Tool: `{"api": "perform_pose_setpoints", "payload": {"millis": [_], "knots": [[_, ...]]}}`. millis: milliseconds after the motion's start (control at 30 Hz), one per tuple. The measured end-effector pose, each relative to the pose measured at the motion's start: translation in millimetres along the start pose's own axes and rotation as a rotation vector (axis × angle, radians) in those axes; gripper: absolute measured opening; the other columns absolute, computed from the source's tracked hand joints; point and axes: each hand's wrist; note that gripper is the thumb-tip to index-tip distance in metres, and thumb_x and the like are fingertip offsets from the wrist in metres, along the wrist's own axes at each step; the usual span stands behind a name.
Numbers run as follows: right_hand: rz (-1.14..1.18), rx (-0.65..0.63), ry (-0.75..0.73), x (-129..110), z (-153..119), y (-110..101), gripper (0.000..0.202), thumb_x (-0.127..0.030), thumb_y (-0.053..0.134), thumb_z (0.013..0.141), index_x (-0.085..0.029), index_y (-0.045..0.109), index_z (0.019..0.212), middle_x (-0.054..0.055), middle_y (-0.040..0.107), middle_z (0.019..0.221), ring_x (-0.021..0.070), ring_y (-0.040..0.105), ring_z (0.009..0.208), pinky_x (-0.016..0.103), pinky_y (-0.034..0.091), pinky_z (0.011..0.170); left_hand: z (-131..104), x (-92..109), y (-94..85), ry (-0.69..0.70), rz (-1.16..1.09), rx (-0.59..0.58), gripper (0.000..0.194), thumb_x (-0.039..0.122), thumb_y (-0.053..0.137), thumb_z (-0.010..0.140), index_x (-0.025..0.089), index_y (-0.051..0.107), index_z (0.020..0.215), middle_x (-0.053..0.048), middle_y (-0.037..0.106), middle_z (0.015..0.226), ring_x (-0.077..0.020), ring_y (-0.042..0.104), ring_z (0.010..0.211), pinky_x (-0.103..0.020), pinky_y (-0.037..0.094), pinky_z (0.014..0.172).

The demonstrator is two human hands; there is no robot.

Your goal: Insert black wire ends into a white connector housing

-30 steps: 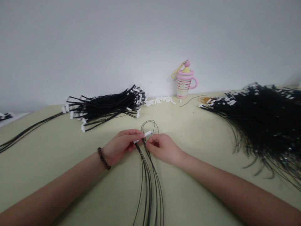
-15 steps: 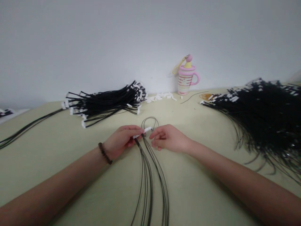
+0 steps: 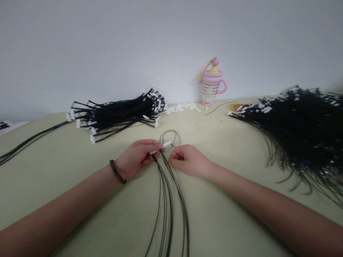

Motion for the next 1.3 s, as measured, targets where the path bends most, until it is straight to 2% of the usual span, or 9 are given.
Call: {"api": "perform_pose_setpoints", "payload": {"millis": [167,333,500,667,867,967,1033,1133,1300], "knots": [[-0.002,0.003,0.007,-3,-1,1,0.019,-0.027,0.051,0.078,-0.015,0.065,0.071,0.002,0.063,0.067,0.0096,0.053,0.059,0.019,0.033,0.052,-1,2,1.3,0.004,0.007,0.002,0.018,0.029,0.065,0.069,0.012,0.059,0.066,0.002,0.049,0.059,-0.0036,0.036,0.045,-0.015,0.023,0.038],[-0.036,0.034,0.049,-5,-2,4,0.012,-0.02,0.054,0.073,-0.015,0.065,0.072,0.002,0.063,0.068,0.0099,0.053,0.059,0.02,0.033,0.052,-2,3,2.1,0.002,-0.005,0.004,0.018,0.029,0.066,0.068,0.012,0.059,0.066,0.001,0.05,0.059,-0.004,0.035,0.045,-0.015,0.022,0.037],[-0.073,0.042,0.051,-12,-5,3,0.02,-0.029,0.051,0.078,-0.017,0.066,0.072,0.001,0.062,0.065,0.0093,0.051,0.057,0.02,0.03,0.05,-1,2,1.9,-0.004,-0.007,0.003,0.017,0.029,0.066,0.068,0.013,0.06,0.067,0.002,0.05,0.058,-0.0038,0.035,0.044,-0.016,0.021,0.037],[-0.157,0.073,0.06,-12,-5,3,0.014,-0.025,0.053,0.076,-0.018,0.064,0.071,-0.001,0.061,0.064,0.0089,0.05,0.056,0.02,0.027,0.049,-1,0,0.5,0.004,0.014,-0.007,0.017,0.029,0.064,0.07,0.012,0.059,0.07,0.003,0.05,0.059,-0.003,0.034,0.044,-0.016,0.021,0.037],[0.217,-0.042,0.119,-12,-1,-5,0.006,-0.013,0.05,0.074,-0.014,0.056,0.074,0.001,0.063,0.065,0.0072,0.049,0.05,0.019,0.033,0.047,-1,2,-0.9,-0.008,0.006,-0.013,0.017,0.028,0.064,0.071,0.012,0.058,0.068,0.002,0.05,0.059,-0.0033,0.035,0.044,-0.016,0.022,0.037],[0.546,-0.074,0.216,-25,-3,-23,0.017,-0.009,0.051,0.073,-0.016,0.051,0.089,-0.004,0.06,0.056,0.0054,0.042,0.04,0.017,0.029,0.041,0,2,-1.5,-0.007,-0.005,-0.009,0.017,0.028,0.064,0.07,0.012,0.058,0.067,0.002,0.05,0.059,-0.0038,0.035,0.044,-0.016,0.021,0.036],[0.748,-0.065,0.139,-34,-5,-42,0.02,-0.009,0.051,0.073,-0.017,0.051,0.092,-0.005,0.061,0.057,0.0031,0.04,0.04,0.015,0.025,0.04,1,1,-2.1,-0.007,-0.018,-0.001,0.017,0.028,0.064,0.07,0.012,0.058,0.068,0.001,0.05,0.059,-0.004,0.036,0.044,-0.016,0.021,0.035],[0.929,0.07,-0.023,-41,-7,-72,0.013,-0.013,0.043,0.079,-0.016,0.055,0.083,-0.004,0.065,0.07,0.0,0.04,0.044,0.014,0.027,0.043,2,1,-3.0,-0.015,-0.037,0.005,0.015,0.026,0.063,0.071,0.011,0.059,0.07,0.0,0.051,0.06,-0.0039,0.036,0.042,-0.016,0.02,0.034],[0.961,0.502,-0.081,-36,-4,-113,0.023,-0.022,0.035,0.084,-0.019,0.059,0.083,0.0,0.065,0.095,0.0024,0.043,0.046,0.018,0.03,0.042,1,2,-2.8,-0.033,-0.025,0.023,0.012,0.022,0.061,0.071,0.011,0.059,0.068,0.0,0.051,0.058,-0.003,0.034,0.04,-0.015,0.02,0.033]]}}
Point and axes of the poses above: each hand's wrist, its own z-axis towards the middle knuckle, its own y-axis out of the palm, x = y × z
